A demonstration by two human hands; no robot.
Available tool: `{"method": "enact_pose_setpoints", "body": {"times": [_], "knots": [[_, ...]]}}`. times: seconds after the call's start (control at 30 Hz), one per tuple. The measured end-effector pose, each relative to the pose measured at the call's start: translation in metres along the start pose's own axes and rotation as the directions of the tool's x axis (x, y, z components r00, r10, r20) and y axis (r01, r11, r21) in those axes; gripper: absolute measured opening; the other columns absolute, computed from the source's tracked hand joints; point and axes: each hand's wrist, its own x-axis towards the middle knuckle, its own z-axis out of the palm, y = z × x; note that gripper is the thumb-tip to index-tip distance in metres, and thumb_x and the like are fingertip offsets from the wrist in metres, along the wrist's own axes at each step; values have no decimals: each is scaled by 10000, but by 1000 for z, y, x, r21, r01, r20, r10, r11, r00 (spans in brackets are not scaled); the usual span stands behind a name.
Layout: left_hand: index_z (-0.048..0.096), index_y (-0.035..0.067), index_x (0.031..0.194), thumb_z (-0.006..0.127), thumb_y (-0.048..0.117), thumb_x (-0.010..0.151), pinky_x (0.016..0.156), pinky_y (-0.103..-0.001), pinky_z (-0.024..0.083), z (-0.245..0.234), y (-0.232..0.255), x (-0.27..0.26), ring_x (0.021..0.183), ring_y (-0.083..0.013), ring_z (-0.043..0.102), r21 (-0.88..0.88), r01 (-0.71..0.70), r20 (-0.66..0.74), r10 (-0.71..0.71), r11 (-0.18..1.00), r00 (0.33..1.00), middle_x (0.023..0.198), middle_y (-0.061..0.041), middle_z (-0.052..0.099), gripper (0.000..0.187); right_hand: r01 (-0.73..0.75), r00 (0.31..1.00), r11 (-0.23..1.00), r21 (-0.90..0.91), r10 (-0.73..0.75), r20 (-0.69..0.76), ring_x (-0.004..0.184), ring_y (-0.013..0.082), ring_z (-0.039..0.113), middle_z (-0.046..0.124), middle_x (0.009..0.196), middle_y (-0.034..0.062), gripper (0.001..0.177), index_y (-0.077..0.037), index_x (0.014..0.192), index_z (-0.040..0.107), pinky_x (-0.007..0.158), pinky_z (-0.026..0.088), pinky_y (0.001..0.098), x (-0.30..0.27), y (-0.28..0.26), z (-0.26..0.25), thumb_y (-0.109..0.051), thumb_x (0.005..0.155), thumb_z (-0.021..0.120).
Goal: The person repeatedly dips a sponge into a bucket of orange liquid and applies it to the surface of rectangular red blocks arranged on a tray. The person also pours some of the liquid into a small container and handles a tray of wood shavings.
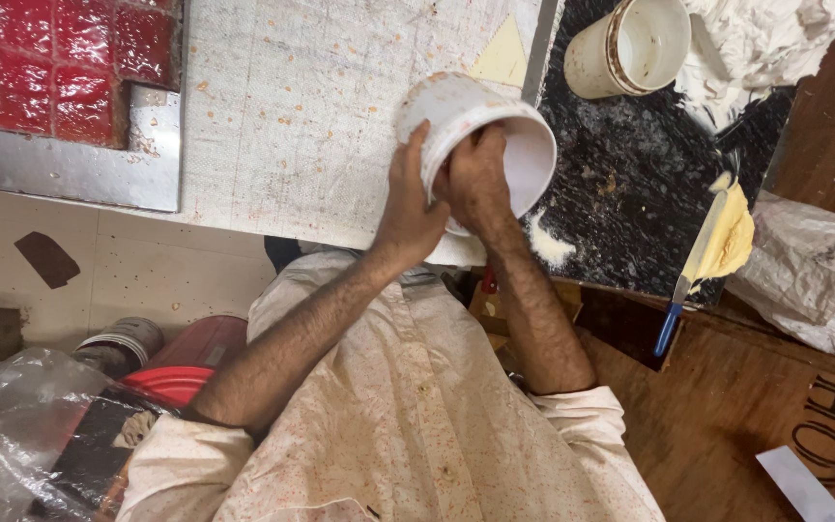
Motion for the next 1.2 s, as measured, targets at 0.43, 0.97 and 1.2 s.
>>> {"method": "enact_pose_setpoints", "body": {"times": [0.43, 0.97, 1.2], "knots": [[40, 203, 1627, 589, -81, 848, 1249, -557, 178, 4, 0, -4, 1559, -505, 5, 41, -34, -27, 35, 999, 999, 1654, -317, 35, 994, -43, 999, 931, 361, 48, -6, 1366, 392, 511, 533, 1447, 268, 469, 58, 1432, 525, 1174, 426, 429, 7, 17, 27, -76, 1005, 667], [37, 123, 1591, 473, -138, 793, 740, -394, 657, -5, -2, 8, 1407, -439, 436, -216, -14, -141, -17, 976, 990, 1619, -229, 163, 947, -280, 960, -283, 917, -79, 269, 1250, 295, 613, 623, 1368, 170, 493, 49, 1452, 532, 1074, 487, 476, -27, 19, -90, -167, 1030, 668], [-127, 140, 1583, 476, -111, 870, 690, -336, 659, -17, 9, 17, 1338, -444, 515, -305, 45, -58, -66, 951, 996, 1560, -261, 195, 966, -225, 974, -232, 946, -69, 214, 1266, 287, 622, 612, 1371, 178, 559, 39, 1462, 518, 1152, 516, 485, -38, 3, -139, -162, 969, 690]]}}
